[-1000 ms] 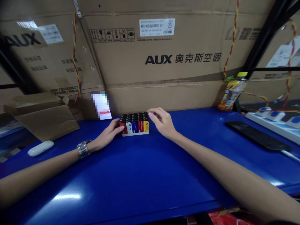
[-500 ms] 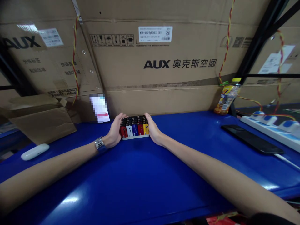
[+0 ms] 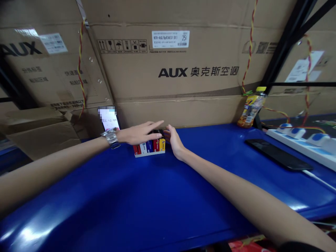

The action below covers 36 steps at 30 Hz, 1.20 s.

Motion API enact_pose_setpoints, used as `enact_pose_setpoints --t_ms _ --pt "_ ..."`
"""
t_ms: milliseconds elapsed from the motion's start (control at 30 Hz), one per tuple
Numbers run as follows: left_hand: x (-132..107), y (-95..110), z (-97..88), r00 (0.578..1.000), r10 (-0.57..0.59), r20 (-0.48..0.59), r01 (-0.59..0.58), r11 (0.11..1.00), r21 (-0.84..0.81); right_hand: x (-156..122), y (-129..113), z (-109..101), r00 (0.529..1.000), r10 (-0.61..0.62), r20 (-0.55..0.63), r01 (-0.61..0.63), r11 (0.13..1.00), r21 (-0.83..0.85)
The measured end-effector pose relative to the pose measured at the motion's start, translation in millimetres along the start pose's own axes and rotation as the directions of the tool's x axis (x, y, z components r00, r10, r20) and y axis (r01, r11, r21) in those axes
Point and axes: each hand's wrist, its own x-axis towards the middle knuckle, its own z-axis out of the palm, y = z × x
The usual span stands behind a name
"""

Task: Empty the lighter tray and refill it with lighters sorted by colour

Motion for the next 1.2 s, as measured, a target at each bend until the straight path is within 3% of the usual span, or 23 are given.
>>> enact_pose_setpoints --t_ms 100,200,533,667,767,833,900,967,1067,1200 --pt "7.0 16.6 5.6 0.993 0.004 0.119 -0.028 0.978 0.206 2.7 0.9 -7.6 0.999 -0.034 0.000 0.034 0.998 -0.045" --pt "8.9 19.7 15.1 0.996 -0.010 0.088 -0.014 0.964 0.265 4.8 1.5 -14.2 0.999 -0.039 -0.017 0.037 0.994 -0.107" --pt "23.7 -9.3 27.3 0.987 -0.040 -0.155 0.025 0.995 -0.099 9.0 6.7 -17.5 0.987 -0.108 0.118 0.142 0.933 -0.332" --pt "30.5 -16.5 16.0 0.985 -0.022 -0.169 0.004 0.994 -0.110 7.4 8.0 -19.8 0.969 -0.137 0.204 0.221 0.850 -0.479" --pt "32.9 -20.4 6.2 0.977 -0.154 -0.146 0.122 0.971 -0.205 1.0 5.8 -19.7 0.929 -0.168 0.328 0.328 0.782 -0.529" --pt "33.2 -23.0 3.9 0.951 -0.288 -0.114 0.213 0.875 -0.434 -4.1 3.9 -18.8 0.882 -0.176 0.437 0.408 0.750 -0.522" --pt "33.3 -25.5 6.7 0.912 -0.409 -0.046 0.263 0.667 -0.697 -8.3 2.2 -17.4 0.845 -0.172 0.506 0.460 0.715 -0.526" --pt "33.8 -27.2 13.8 0.877 -0.481 0.014 0.277 0.482 -0.831 -11.1 0.4 -15.7 0.825 -0.187 0.533 0.502 0.677 -0.539" --pt "35.6 -27.4 27.7 0.851 -0.524 0.037 0.289 0.409 -0.865 -14.0 -4.3 -13.1 0.796 -0.213 0.566 0.551 0.643 -0.532" --pt "37.6 -26.4 42.6 0.812 -0.583 0.014 0.287 0.378 -0.880 -16.2 -11.1 -13.4 0.779 -0.183 0.600 0.543 0.674 -0.500"
